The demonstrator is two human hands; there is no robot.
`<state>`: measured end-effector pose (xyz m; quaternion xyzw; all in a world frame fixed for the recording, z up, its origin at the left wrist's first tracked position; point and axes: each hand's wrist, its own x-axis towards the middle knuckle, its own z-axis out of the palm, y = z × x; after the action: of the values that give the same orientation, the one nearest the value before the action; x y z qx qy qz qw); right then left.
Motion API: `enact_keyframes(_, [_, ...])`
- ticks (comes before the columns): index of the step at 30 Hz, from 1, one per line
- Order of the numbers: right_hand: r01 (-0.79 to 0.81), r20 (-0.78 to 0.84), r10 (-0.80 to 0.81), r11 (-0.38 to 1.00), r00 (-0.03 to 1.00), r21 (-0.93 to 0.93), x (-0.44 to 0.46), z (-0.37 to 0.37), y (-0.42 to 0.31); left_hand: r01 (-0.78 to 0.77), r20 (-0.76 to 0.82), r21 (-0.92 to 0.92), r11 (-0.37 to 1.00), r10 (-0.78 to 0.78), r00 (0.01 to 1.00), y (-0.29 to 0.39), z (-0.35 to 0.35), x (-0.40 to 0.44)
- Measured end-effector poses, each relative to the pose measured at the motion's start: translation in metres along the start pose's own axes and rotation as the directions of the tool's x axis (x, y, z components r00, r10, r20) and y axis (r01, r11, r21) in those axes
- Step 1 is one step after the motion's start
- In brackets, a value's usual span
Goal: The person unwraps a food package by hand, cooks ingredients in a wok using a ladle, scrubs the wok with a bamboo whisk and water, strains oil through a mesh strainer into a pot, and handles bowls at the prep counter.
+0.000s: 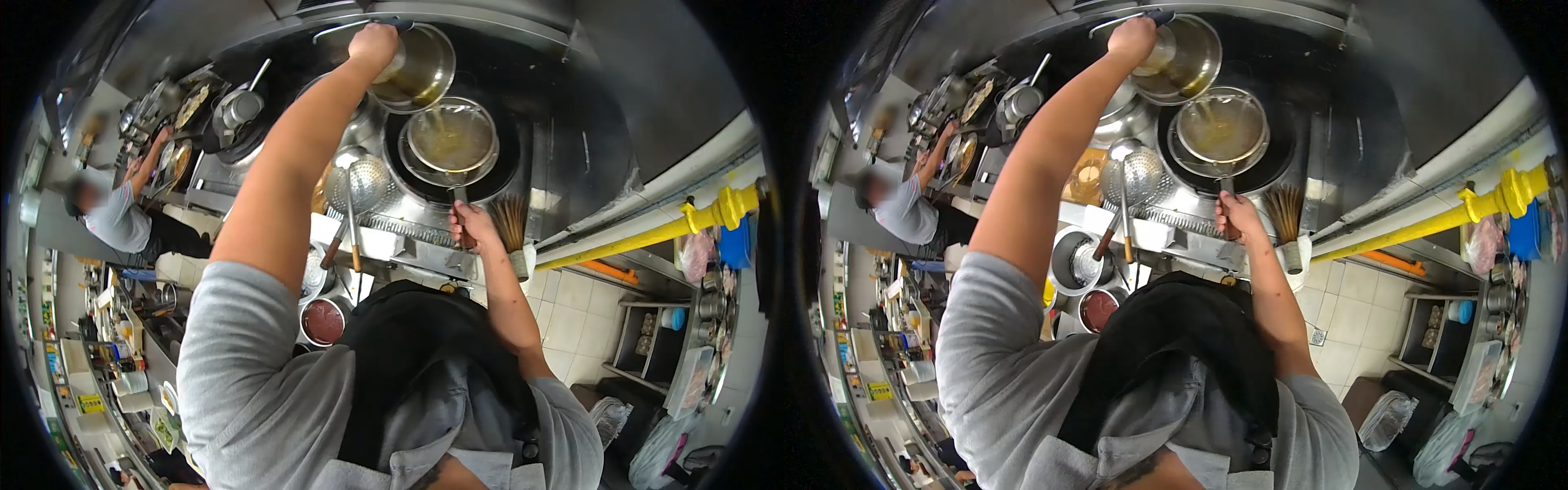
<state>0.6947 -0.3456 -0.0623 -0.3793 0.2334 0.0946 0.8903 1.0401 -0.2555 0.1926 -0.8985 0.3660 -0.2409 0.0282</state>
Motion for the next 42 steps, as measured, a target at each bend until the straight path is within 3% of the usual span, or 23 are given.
enact_keyframes(2, [0.024,-0.012,-0.023,1.000,1.000,0.002,-0.006,0.001,0.008,0.258,0.053,-0.192,0.947,-0.252,0.966,-0.026,0.020,-0.021])
enact_keyframes(5, [0.052,-0.040,-0.051,0.999,0.998,0.011,-0.021,0.004,0.020,0.438,0.158,-0.319,0.840,-0.409,0.899,-0.067,0.048,-0.065])
enact_keyframes(6, [0.061,-0.056,-0.061,0.998,0.997,-0.002,-0.027,0.005,0.023,0.547,0.290,-0.336,0.767,-0.468,0.835,-0.087,0.061,-0.075])
enact_keyframes(11, [0.109,-0.157,-0.110,0.994,0.981,-0.020,-0.059,0.026,0.036,0.743,0.342,-0.353,0.569,-0.660,0.669,-0.169,0.095,-0.173])
enact_keyframes(13, [0.117,-0.151,-0.120,0.993,0.981,-0.025,-0.064,0.032,0.039,0.859,0.391,-0.353,0.371,-0.775,0.496,-0.202,0.119,-0.213])
enact_keyframes(17, [0.128,-0.131,-0.145,0.983,0.981,-0.131,-0.071,0.064,0.032,0.937,0.486,-0.334,0.101,-0.834,0.263,-0.257,0.174,-0.292])
enact_keyframes(19, [0.117,-0.132,-0.142,0.977,0.981,-0.179,-0.063,0.074,0.029,0.928,0.499,-0.369,-0.060,-0.854,0.143,-0.265,0.192,-0.325])
enact_keyframes(23, [0.083,-0.132,-0.120,0.963,0.984,-0.258,-0.033,0.107,0.022,0.922,0.606,-0.345,-0.176,-0.792,0.076,-0.274,0.222,-0.367])
enact_keyframes(25, [0.063,-0.073,-0.088,0.954,0.994,-0.292,-0.016,0.133,0.020,0.867,0.615,-0.369,-0.334,-0.788,-0.041,-0.258,0.219,-0.375])
enact_keyframes(28, [0.053,0.004,-0.056,0.906,0.998,-0.420,0.018,0.167,0.028,0.743,0.681,-0.493,-0.453,-0.732,0.006,-0.248,0.235,-0.393])
enact_keyframes(30, [0.057,0.059,-0.034,0.884,0.998,-0.464,0.044,0.192,0.040,0.547,0.781,-0.576,-0.608,-0.606,0.149,-0.249,0.241,-0.405])
enact_keyframes(31, [0.042,0.109,0.010,0.885,0.994,-0.465,0.055,0.206,0.046,0.545,0.779,-0.577,-0.608,-0.610,0.144,-0.248,0.232,-0.412])
enact_keyframes(33, [0.023,0.160,0.051,0.904,0.986,-0.428,0.082,0.237,0.065,0.375,0.875,-0.483,-0.792,-0.456,0.163,-0.240,0.204,-0.428])
enact_keyframes(36, [-0.074,0.240,0.157,0.944,0.958,-0.322,0.129,0.270,0.102,0.381,0.818,-0.570,-0.728,-0.544,0.186,-0.206,0.170,-0.483])
enact_keyframes(37, [-0.068,0.216,0.153,0.932,0.964,-0.356,0.146,0.277,0.117,0.365,0.797,-0.588,-0.722,-0.595,0.106,-0.185,0.147,-0.497])
enact_keyframes(38, [-0.056,0.192,0.145,0.912,0.971,-0.405,0.153,0.289,0.125,0.530,0.752,-0.574,-0.624,-0.658,0.039,-0.180,0.190,-0.542])
enact_keyframes(39, [-0.078,0.210,0.161,0.932,0.964,-0.355,0.162,0.296,0.136,0.494,0.671,-0.638,-0.590,-0.741,-0.018,-0.155,0.177,-0.567])
enact_keyframes(40, [-0.145,0.154,0.205,0.932,0.967,-0.332,0.175,0.299,0.146,0.371,0.641,-0.731,-0.573,-0.763,0.084,-0.130,0.170,-0.598])
enact_keyframes(41, [-0.163,0.161,0.220,0.938,0.962,-0.307,0.184,0.300,0.155,0.415,0.664,-0.700,-0.581,-0.743,0.081,-0.103,0.139,-0.619])
enact_keyframes(42, [-0.200,0.137,0.249,0.933,0.959,-0.299,0.178,0.306,0.157,0.308,0.622,-0.757,-0.577,-0.780,0.067,-0.069,0.099,-0.626])
